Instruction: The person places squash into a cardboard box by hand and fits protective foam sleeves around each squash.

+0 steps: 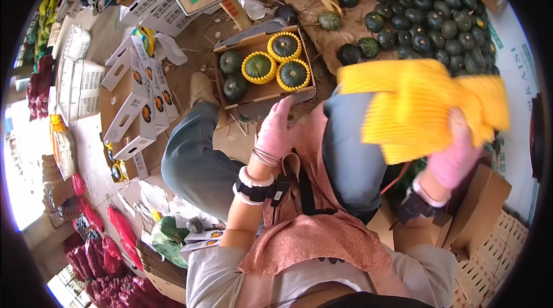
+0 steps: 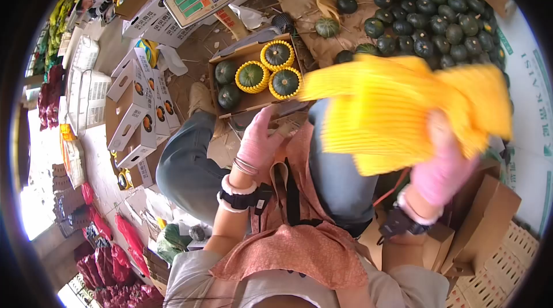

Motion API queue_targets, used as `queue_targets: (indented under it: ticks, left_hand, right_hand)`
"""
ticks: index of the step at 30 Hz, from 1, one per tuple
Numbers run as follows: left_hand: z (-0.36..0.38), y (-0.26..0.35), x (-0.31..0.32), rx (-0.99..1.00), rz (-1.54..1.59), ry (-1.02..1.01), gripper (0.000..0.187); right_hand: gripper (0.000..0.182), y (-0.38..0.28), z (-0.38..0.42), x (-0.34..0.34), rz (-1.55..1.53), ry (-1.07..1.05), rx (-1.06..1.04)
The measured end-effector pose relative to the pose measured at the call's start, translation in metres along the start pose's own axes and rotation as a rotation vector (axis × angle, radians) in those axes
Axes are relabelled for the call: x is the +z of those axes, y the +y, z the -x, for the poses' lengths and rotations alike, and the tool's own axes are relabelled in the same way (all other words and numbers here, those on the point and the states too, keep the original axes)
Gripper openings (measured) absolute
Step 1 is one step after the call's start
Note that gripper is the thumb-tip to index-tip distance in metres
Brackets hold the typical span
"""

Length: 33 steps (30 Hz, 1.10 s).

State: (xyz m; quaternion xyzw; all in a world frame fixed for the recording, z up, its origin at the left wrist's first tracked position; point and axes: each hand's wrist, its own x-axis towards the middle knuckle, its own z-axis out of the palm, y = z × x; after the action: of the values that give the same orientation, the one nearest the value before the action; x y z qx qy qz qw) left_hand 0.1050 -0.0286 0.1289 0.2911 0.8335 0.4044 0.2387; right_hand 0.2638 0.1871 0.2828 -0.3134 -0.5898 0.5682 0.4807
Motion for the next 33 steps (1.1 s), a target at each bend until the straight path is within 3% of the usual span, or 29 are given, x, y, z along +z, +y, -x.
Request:
queue_targets:
  ticks: [3, 5, 7, 9, 11, 13, 16, 20, 21, 24, 25, 27, 28, 29, 30, 31, 33]
  left_hand:
    - [0.005, 0.005, 0.006, -0.027, 0.952, 0.027, 0.045]
    - [0.01, 0.002, 0.0, -0.189, 1.611, 0.067, 0.047]
    - [0.017, -0.015, -0.002, -0.319, 1.763, 0.106, 0.054]
    - [0.021, -0.049, 0.003, -0.411, 1.463, 0.254, 0.036]
    - [0.018, -0.072, 0.013, -0.424, 1.132, 0.315, 0.027]
    - [0.016, -0.104, 0.03, -0.294, 0.786, 0.275, 0.016]
    - [0.012, -0.105, 0.05, -0.377, 1.079, 0.338, 0.018]
    - [0.003, -0.134, 0.062, -0.367, 0.984, 0.289, 0.025]
    - [0.004, -0.142, 0.065, -0.34, 0.786, 0.385, 0.025]
    - [0.006, -0.122, 0.043, -0.284, 0.043, 0.617, 0.023]
    - [0.009, -0.106, 0.031, -0.236, 0.049, 0.624, 0.023]
    - [0.013, -0.089, 0.02, -0.144, 0.057, 0.63, 0.023]
    - [0.015, -0.089, 0.021, -0.074, 0.044, 0.6, 0.026]
    - [0.018, -0.078, 0.022, -0.043, 0.064, 0.594, 0.027]
    - [0.022, -0.07, 0.023, -0.022, 0.093, 0.546, 0.027]
    - [0.027, -0.063, 0.023, -0.001, 0.123, 0.495, 0.027]
    - [0.036, -0.057, 0.027, 0.012, 0.096, 0.369, 0.03]
  right_hand:
    - [0.042, 0.017, 0.021, 0.053, -0.099, -0.157, 0.176]
    - [0.042, 0.058, 0.042, 0.085, -0.181, -0.327, 0.371]
    - [0.042, 0.12, 0.063, 0.096, -0.25, -0.36, 0.604]
    - [0.044, 0.182, 0.078, 0.088, -0.143, -0.404, 0.678]
    - [0.043, 0.186, 0.083, 0.091, -0.074, -0.437, 0.73]
    - [0.043, 0.215, 0.088, 0.079, -0.086, -0.482, 0.857]
    - [0.042, 0.231, 0.086, 0.065, -0.078, -0.566, 1.001]
    - [0.048, 0.25, 0.075, 0.05, -0.064, -0.669, 1.108]
    - [0.051, 0.254, 0.073, 0.048, -0.052, -0.685, 1.135]
    - [0.059, 0.229, 0.064, 0.078, 1.369, -0.683, 0.657]
    - [0.06, 0.255, 0.073, 0.057, 1.556, -0.608, 0.097]
    - [0.049, 0.226, 0.074, 0.07, 1.479, -0.567, -0.454]
    - [0.043, 0.217, 0.075, 0.08, 1.382, -0.716, -0.455]
    - [0.044, 0.213, 0.082, 0.095, 0.971, -0.833, -0.303]
    - [0.048, 0.199, 0.09, 0.101, 0.777, -1.02, 0.159]
    - [0.048, 0.193, 0.096, 0.108, 0.549, -1.138, 0.334]
    - [0.04, 0.184, 0.113, 0.118, 0.411, -1.022, 0.263]
